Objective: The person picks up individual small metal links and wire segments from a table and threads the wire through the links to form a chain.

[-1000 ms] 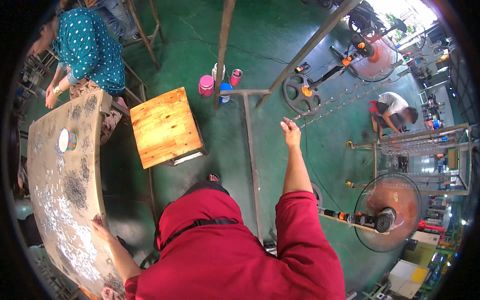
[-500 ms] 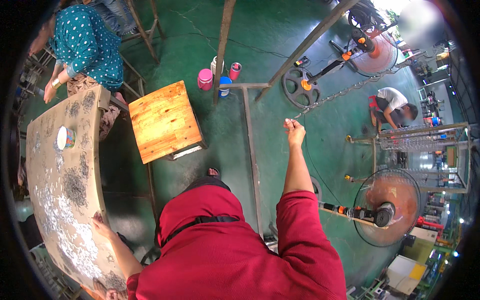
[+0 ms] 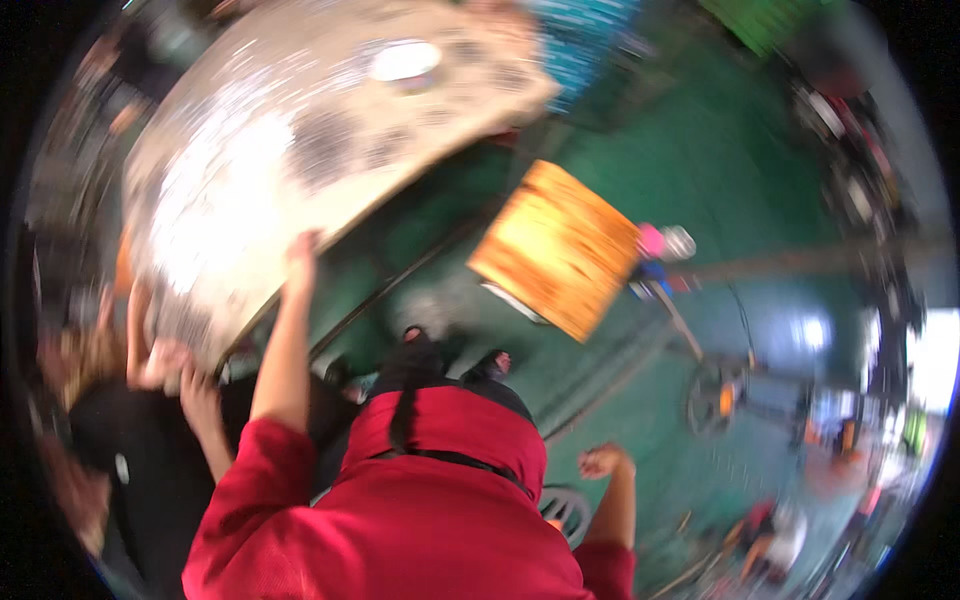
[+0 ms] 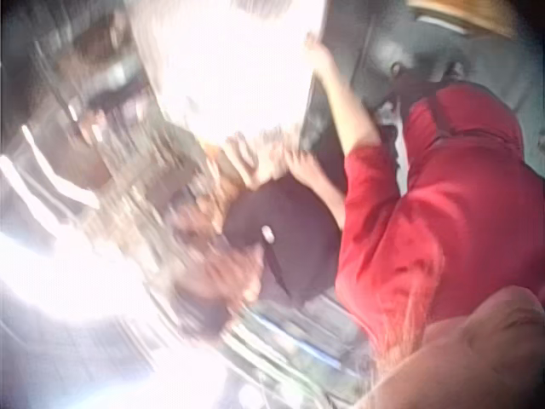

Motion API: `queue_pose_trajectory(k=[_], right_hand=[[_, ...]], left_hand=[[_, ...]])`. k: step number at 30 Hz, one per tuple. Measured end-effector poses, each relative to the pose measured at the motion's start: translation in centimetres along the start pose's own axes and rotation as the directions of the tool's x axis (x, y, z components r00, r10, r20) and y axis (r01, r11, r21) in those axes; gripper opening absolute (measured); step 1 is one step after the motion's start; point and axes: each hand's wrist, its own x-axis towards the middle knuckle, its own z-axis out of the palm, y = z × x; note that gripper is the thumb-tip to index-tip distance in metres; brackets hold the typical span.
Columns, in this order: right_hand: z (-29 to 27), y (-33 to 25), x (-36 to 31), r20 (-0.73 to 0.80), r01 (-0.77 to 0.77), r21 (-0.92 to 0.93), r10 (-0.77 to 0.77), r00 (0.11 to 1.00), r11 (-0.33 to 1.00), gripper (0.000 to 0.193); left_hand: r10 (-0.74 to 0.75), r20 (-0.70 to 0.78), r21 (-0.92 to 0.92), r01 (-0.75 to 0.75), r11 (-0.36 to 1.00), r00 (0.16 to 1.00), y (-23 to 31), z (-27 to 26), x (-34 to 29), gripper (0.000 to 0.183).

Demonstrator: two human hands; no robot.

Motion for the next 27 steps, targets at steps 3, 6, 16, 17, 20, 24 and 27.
queue_pose_trajectory(k=[3,6,16,17,20,24,27], right_hand=[[4.1,-7.0,-0.2,-0.027,-0.136,-0.384,0.136,0.99,0.913,0.032],[11.3,-17.9,-6.0,-0.219,-0.135,-0.698,-0.03,0.975,0.704,0.029],[24.0,-41.4,-15.6,0.058,0.378,-0.881,-0.727,0.684,0.285,0.031],[26.8,-42.9,-16.7,0.161,0.459,-0.869,-0.77,0.618,0.187,0.031],[32.7,-46.2,-17.4,0.259,0.506,-0.862,-0.857,0.446,0.003,0.033],[37.0,-49.6,-16.0,0.39,0.637,-0.771,-0.789,0.475,0.002,0.033],[38.6,-52.2,-15.2,0.538,0.687,-0.723,-0.685,0.491,-0.074,0.032]], left_hand=[[-0.009,-0.107,-0.447,-0.04,0.894,0.994,0.9,1.9,-0.9,0.036],[-0.056,-0.106,-0.49,-0.004,0.871,0.993,0.6,1.1,-1.5,0.029],[-0.151,-0.453,0.025,0.182,0.983,0.878,0.2,-4.0,2.1,0.017],[-0.141,-0.441,0.08,0.196,0.977,0.886,-0.2,-4.0,2.2,0.018],[-0.2,-0.362,0.157,0.271,0.95,0.91,0.5,-3.6,3.3,0.015],[-0.145,-0.303,0.264,0.229,0.937,0.942,0.1,-3.4,3.9,0.011],[-0.09,-0.314,0.234,0.169,0.957,0.945,-0.1,-3.4,4.1,0.009]])
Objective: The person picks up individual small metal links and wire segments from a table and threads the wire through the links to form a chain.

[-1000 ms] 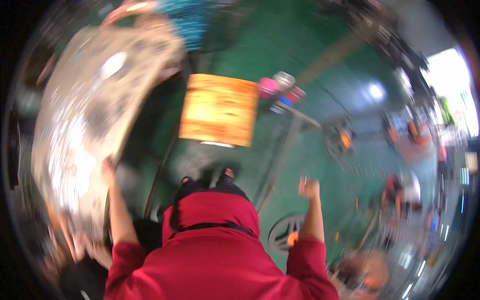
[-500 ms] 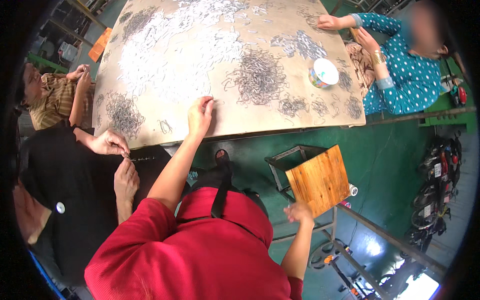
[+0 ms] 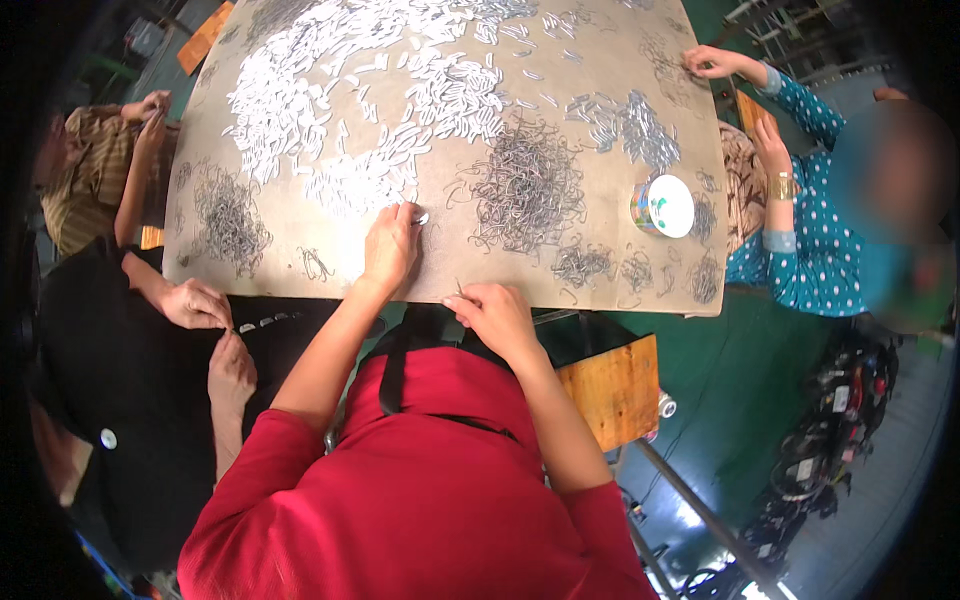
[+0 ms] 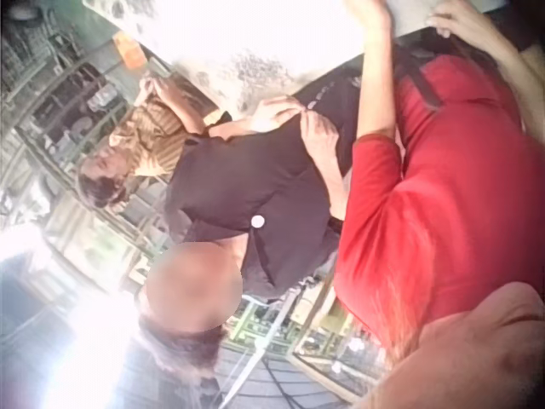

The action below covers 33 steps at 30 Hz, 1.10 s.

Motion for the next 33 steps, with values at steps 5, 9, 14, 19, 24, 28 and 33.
queue_pose_trajectory(k=[5,9,14,19,24,28,33], right_hand=[[-1.6,0.3,3.5,0.125,0.034,0.061,-0.042,0.991,0.998,0.031],[-2.6,0.0,4.8,0.17,0.107,-0.054,-0.096,0.981,0.993,0.031],[-2.4,-0.5,5.9,0.189,0.103,-0.04,-0.094,0.977,0.994,0.03],[-1.2,-1.6,6.8,0.171,0.129,0.009,-0.129,0.977,0.992,0.03],[-0.7,-2.3,7.1,0.104,0.143,0.007,-0.142,0.984,0.99,0.033],[-0.7,-2.7,7.8,0.088,0.149,-0.065,-0.143,0.986,0.987,0.034],[-0.3,-2.7,8.5,0.121,0.117,-0.067,-0.109,0.987,0.991,0.033]], left_hand=[[-0.056,-0.037,0.049,0.058,0.997,0.998,0.7,-0.2,-0.1,0.011],[-0.056,-0.049,0.09,0.06,0.994,0.997,1.0,-0.6,-0.3,0.01],[-0.431,0.32,-0.77,0.497,0.4,0.844,2.3,-3.1,0.1,0.016],[-0.413,0.431,-0.834,0.529,0.158,0.802,3.3,-5.5,0.1,0.019],[-0.434,0.352,-0.851,0.476,0.219,0.829,3.6,-6.3,0.1,0.017],[-0.419,0.268,-0.846,0.42,0.328,0.867,3.8,-6.3,0.2,0.018],[-0.426,0.179,-0.853,0.355,0.381,0.887,3.6,-6.8,0.6,0.017]])
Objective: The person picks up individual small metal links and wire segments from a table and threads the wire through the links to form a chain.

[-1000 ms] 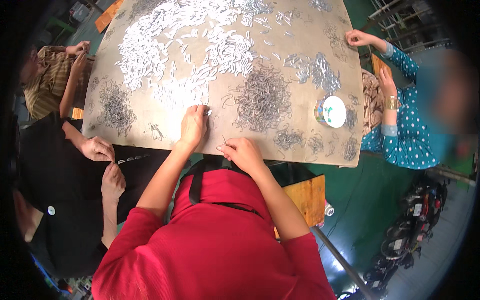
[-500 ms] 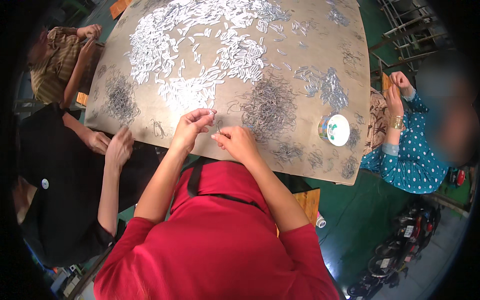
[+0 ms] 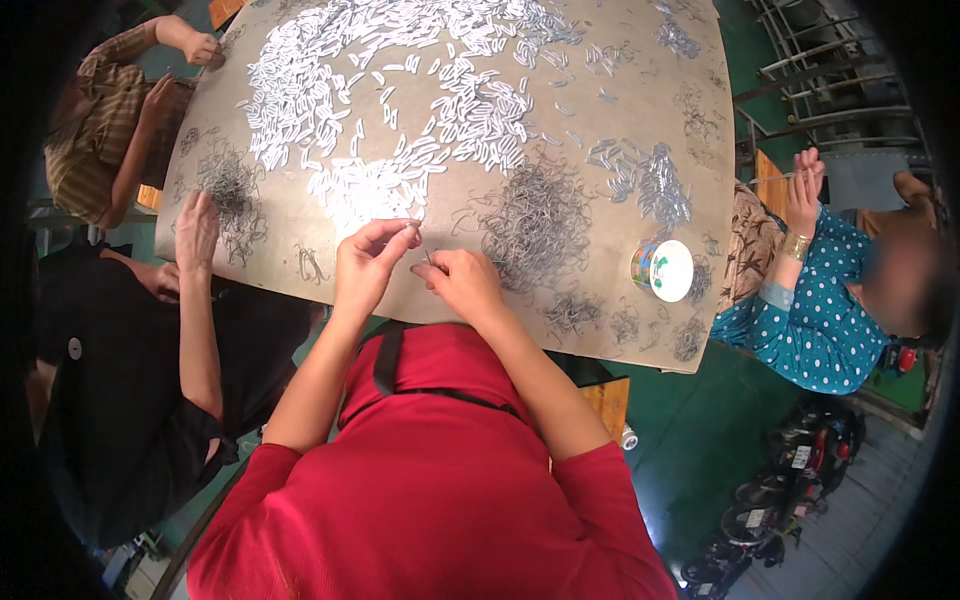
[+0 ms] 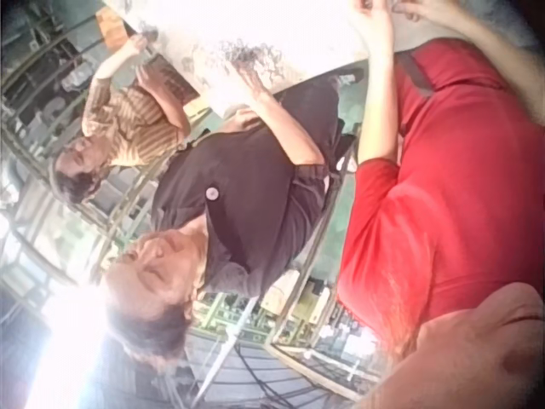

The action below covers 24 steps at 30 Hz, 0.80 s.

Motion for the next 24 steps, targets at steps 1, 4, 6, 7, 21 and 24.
queue_pose_trajectory(k=[1,4,6,7,21,24], right_hand=[[0.0,-0.1,0.1,0.007,-0.001,-0.003,0.001,1.0,1.0,0.033],[-0.2,-0.1,0.4,-0.018,-0.017,-0.008,0.016,1.0,1.0,0.034],[-0.4,-0.1,0.8,-0.022,0.012,-0.008,-0.012,1.0,1.0,0.036],[-0.5,-0.2,1.1,-0.015,0.01,-0.01,-0.011,1.0,1.0,0.036],[-4.8,2.4,4.3,-0.243,0.055,-0.399,-0.163,0.956,0.915,0.015],[-6.9,3.4,5.7,-0.265,-0.011,-0.544,-0.16,0.951,0.839,0.008]], left_hand=[[-0.015,-0.011,-0.005,0.015,1.0,1.0,0.1,-0.1,0.2,0.016],[-0.045,-0.012,-0.005,0.045,0.999,0.999,0.1,-0.3,0.7,0.016],[-0.06,-0.001,-0.001,0.06,0.998,0.998,0.1,-0.3,0.8,0.016],[-0.062,0.006,0.011,0.062,0.998,0.998,0.2,-0.3,0.8,0.016],[0.29,-0.065,0.257,-0.265,0.93,0.955,0.3,-0.5,1.5,0.012],[0.342,-0.067,0.272,-0.313,0.91,0.937,0.4,-1.0,2.0,0.012]])
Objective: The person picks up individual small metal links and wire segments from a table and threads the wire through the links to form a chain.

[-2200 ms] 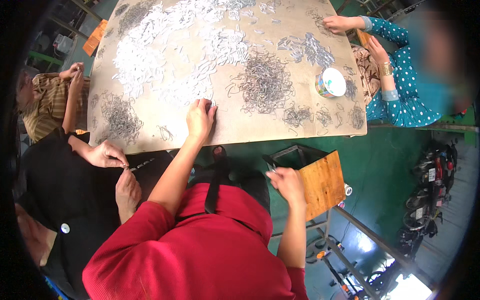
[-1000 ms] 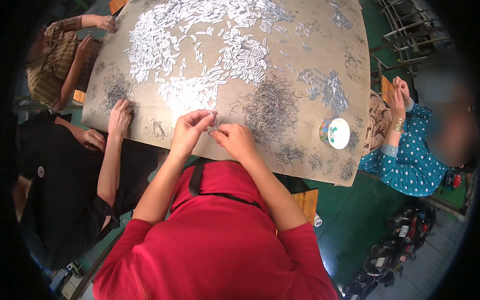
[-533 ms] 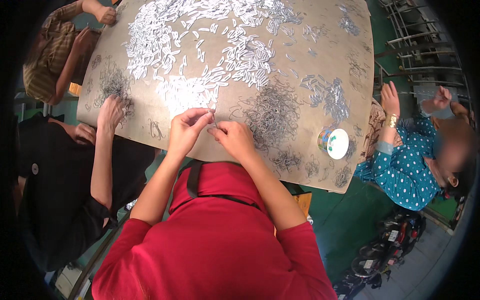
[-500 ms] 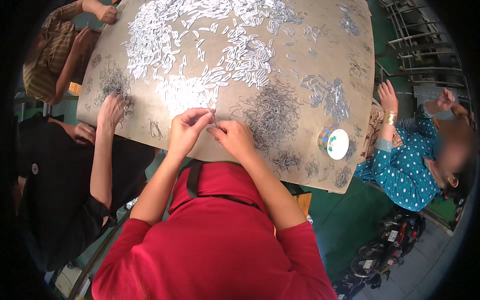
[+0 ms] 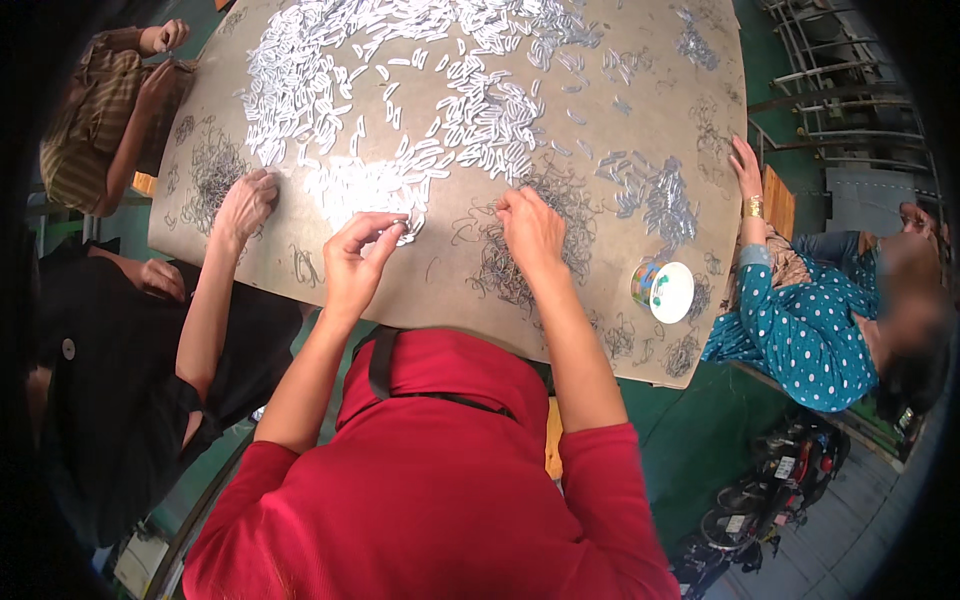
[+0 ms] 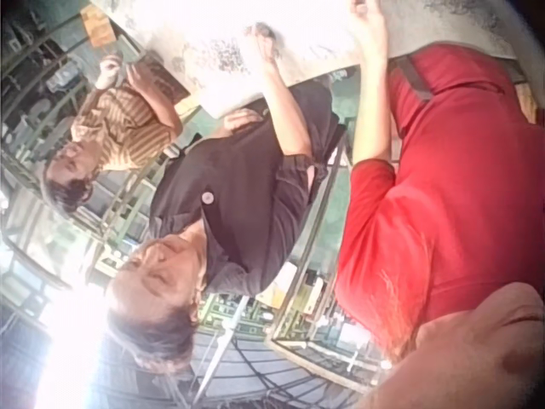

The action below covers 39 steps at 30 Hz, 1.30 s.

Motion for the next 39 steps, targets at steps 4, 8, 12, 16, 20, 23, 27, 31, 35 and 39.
queue_pose_trajectory(k=[4,8,12,16,20,23,27,31,35,39], right_hand=[[0.5,0.6,0.8,-0.013,0.042,-0.05,-0.042,0.999,0.998,0.007],[1.6,1.2,1.3,0.016,0.14,-0.144,-0.139,0.99,0.98,0.007],[1.5,0.8,1.1,0.012,0.231,-0.241,-0.236,0.972,0.943,0.007],[0.1,0.2,-0.1,-0.045,0.236,-0.139,-0.244,0.969,0.962,0.007],[-0.8,0.0,-1.5,-0.141,0.202,-0.082,-0.212,0.967,0.976,0.011],[-1.7,-1.4,-2.4,-0.149,0.027,0.146,-0.005,0.989,0.989,0.013],[-1.1,-2.9,-3.2,-0.155,-0.015,0.727,0.185,0.971,0.687,0.016],[-1.4,-3.3,-3.0,-0.155,-0.015,0.84,0.268,0.951,0.542,0.019],[-3.7,-5.7,-4.3,0.134,-0.184,0.959,0.229,0.964,0.215,0.024],[-4.2,-8.7,-5.4,0.089,-0.108,0.976,0.103,0.991,0.192,0.021]], left_hand=[[-0.017,0.002,0.007,0.017,1.0,1.0,0.4,-0.7,0.2,0.012],[-0.03,-0.022,0.024,0.031,0.999,0.999,0.6,-1.1,-0.1,0.012],[-0.053,-0.048,0.021,0.054,0.998,0.997,0.4,-1.6,-0.6,0.012],[-0.07,-0.052,0.012,0.071,0.997,0.996,0.8,-1.6,-0.9,0.012],[-0.064,-0.021,0.002,0.064,0.998,0.998,0.7,-1.4,-1.1,0.013],[-0.077,-0.005,-0.047,0.076,0.996,0.997,0.9,-1.1,-1.3,0.013],[-0.069,0.021,-0.063,0.07,0.996,0.997,1.4,-0.7,-1.1,0.014],[-0.064,0.022,-0.107,0.066,0.992,0.998,2.0,-0.2,-1.1,0.013],[-0.019,0.013,-0.112,0.02,0.994,1.0,2.0,0.3,-1.1,0.012],[0.01,-0.009,-0.095,-0.01,0.995,1.0,2.3,0.3,-1.4,0.012]])
